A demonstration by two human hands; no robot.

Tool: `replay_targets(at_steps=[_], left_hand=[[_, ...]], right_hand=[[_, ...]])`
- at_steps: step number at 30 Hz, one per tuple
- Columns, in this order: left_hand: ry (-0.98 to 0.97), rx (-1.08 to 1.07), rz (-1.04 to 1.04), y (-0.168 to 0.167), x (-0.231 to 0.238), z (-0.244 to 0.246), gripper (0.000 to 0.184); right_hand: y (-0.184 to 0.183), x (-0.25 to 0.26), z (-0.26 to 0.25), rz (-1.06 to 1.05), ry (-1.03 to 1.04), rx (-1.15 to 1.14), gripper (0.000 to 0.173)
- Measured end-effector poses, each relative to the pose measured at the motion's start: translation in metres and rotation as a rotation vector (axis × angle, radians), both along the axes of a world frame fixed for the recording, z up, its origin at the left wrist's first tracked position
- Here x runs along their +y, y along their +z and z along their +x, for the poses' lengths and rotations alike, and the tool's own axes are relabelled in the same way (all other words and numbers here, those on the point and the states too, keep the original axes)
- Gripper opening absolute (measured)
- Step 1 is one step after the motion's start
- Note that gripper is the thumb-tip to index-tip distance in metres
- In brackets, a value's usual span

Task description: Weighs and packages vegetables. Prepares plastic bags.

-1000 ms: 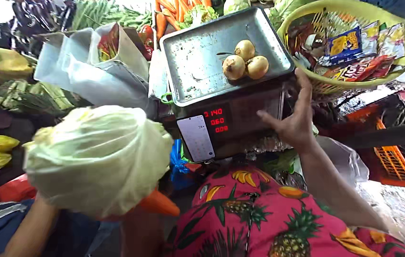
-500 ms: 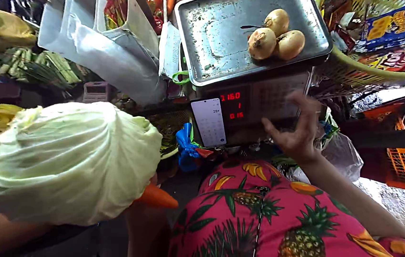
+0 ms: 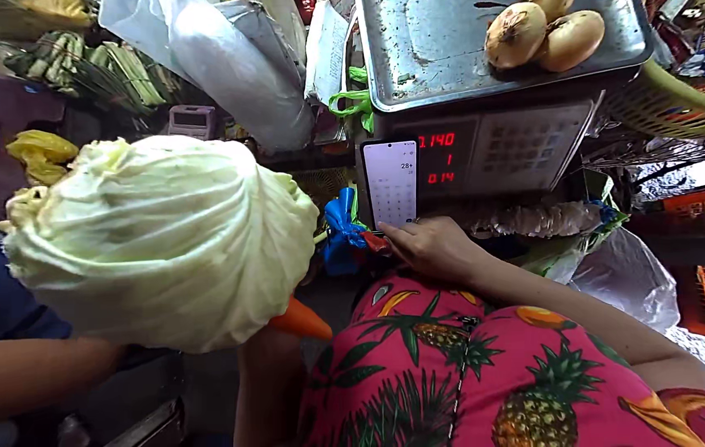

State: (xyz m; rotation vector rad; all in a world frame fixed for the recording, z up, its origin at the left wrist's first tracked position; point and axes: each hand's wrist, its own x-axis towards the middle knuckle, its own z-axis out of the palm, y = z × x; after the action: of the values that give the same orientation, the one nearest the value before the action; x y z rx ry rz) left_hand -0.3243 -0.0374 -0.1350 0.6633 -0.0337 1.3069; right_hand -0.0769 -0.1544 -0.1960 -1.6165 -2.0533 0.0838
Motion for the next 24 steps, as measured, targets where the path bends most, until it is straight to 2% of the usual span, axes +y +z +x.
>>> replay_targets(at_steps=[2, 4, 5, 9, 12, 14, 17, 20, 21, 22, 24], left_hand=[[0.013, -0.049, -0.133, -0.002, -0.003, -0.004, 0.034], [-0.201, -0.134, -0.149, -0.009, -0.002, -0.015, 0.033], [-0.233, -0.178, -0.156, -0.01, -0.003, -0.014, 0.037], [-0.088, -0.162, -0.159, -0.005, -0.009, -0.006, 0.038], [-0.154, -0.1, 0.002, -0.02, 0.0, -0.013, 0.041], [-0.146, -0.088, -0.026, -0.016, -0.005, -0.01, 0.044], [-0.049, -0.107, -0.086, -0.005, -0.012, 0.0, 0.04], [0.02, -0.084, -0.05, -0.035, -0.004, -0.017, 0.034], [0.107, -0.024, -0.1, -0.042, -0.006, -0.022, 0.031], [0.262, 0.044, -0.258, -0.031, -0.013, -0.013, 0.022], [0.46, 0.214, -0.531, 0.006, -0.023, 0.015, 0.021]], right_hand=[[-0.001, 0.001, -0.002, -0.023, -0.031, -0.021, 0.032], [-0.001, -0.001, -0.001, 0.008, -0.051, -0.013, 0.032], [0.0, -0.002, 0.0, 0.042, -0.059, -0.003, 0.033], [0.006, -0.01, 0.005, 0.095, -0.1, 0.0, 0.035], [0.004, -0.011, 0.007, 0.095, -0.117, -0.014, 0.036], [0.003, -0.01, 0.005, 0.092, -0.114, -0.016, 0.035], [0.005, -0.006, 0.001, 0.068, -0.101, -0.014, 0.035], [0.006, 0.002, -0.003, 0.031, -0.106, -0.023, 0.034], [0.006, 0.004, -0.005, 0.006, -0.116, -0.029, 0.034], [0.005, 0.006, -0.005, -0.012, -0.121, -0.025, 0.034], [0.008, 0.006, -0.004, 0.023, -0.11, -0.003, 0.033]])
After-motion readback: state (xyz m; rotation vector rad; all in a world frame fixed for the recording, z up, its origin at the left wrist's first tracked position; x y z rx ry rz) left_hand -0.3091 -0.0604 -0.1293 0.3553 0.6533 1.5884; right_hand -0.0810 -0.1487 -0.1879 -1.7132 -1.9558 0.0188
